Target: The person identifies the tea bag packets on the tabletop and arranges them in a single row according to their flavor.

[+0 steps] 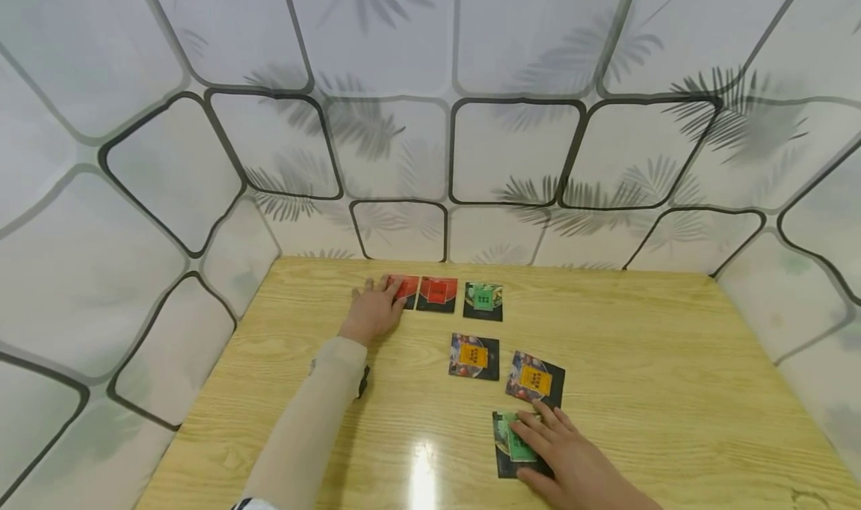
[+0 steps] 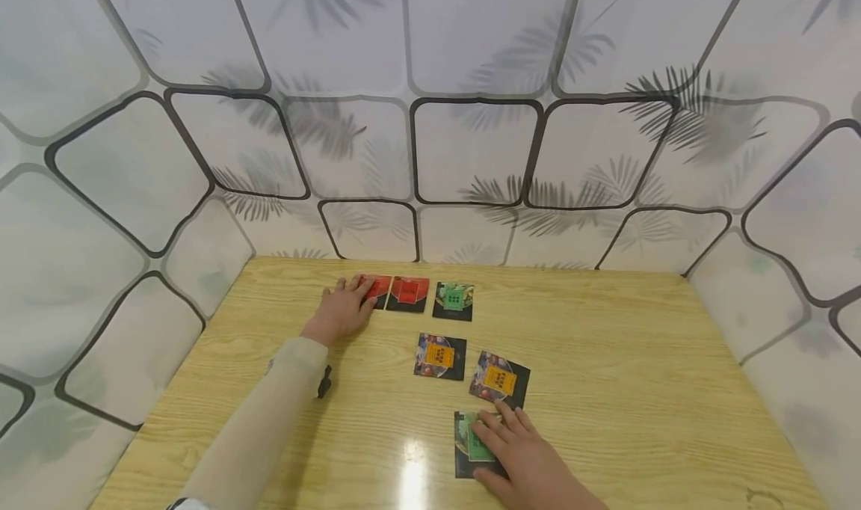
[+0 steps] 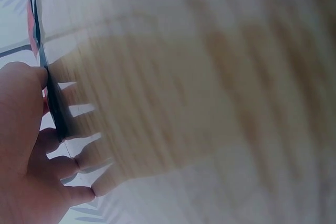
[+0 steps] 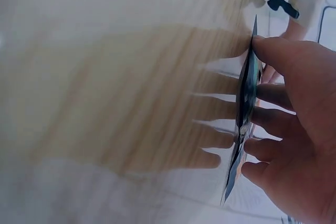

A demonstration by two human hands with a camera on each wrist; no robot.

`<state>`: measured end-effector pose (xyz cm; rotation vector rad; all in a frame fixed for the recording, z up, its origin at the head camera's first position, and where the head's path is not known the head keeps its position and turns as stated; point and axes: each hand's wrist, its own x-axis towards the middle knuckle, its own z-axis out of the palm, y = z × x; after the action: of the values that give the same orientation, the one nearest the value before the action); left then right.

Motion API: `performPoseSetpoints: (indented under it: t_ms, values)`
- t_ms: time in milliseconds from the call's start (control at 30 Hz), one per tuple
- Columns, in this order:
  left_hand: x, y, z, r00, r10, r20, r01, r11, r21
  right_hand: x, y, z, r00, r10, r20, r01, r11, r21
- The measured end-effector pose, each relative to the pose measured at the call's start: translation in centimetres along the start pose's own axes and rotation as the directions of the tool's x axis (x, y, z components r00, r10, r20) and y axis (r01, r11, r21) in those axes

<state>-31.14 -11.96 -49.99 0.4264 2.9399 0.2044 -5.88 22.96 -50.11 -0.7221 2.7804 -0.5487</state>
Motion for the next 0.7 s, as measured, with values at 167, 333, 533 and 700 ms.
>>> performPoseSetpoints:
  t_ms: [167, 333, 533, 700]
  values:
    - [0.0, 0.0, 0.1, 1.0, -0.002, 0.005, 0.002, 1.0, 0.006, -1.2, 1.0, 0.2, 1.0, 0.017, -0.025, -0.017, 1.0, -0.011]
    - [0.1, 0.0, 0.0, 1.0, -0.002, 0.0, 0.002, 1.0, 0.006, -2.6, 2.2, 0.6, 0.996, -0.008, -0.094, 0.005, 0.999, -0.036]
    - [0.1, 0.1, -0.1, 1.0, -0.005, 0.004, 0.005, 1.0, 0.006, -3.8, 3.4, 0.4, 0.989, -0.022, -0.144, 0.012, 0.998, -0.068]
    - [0.1, 0.2, -0.1, 1.0, -0.01, 0.013, 0.01, 1.0, 0.009, -4.6, 4.2, -0.2, 0.992, 0.039, -0.116, -0.041, 0.999, -0.02]
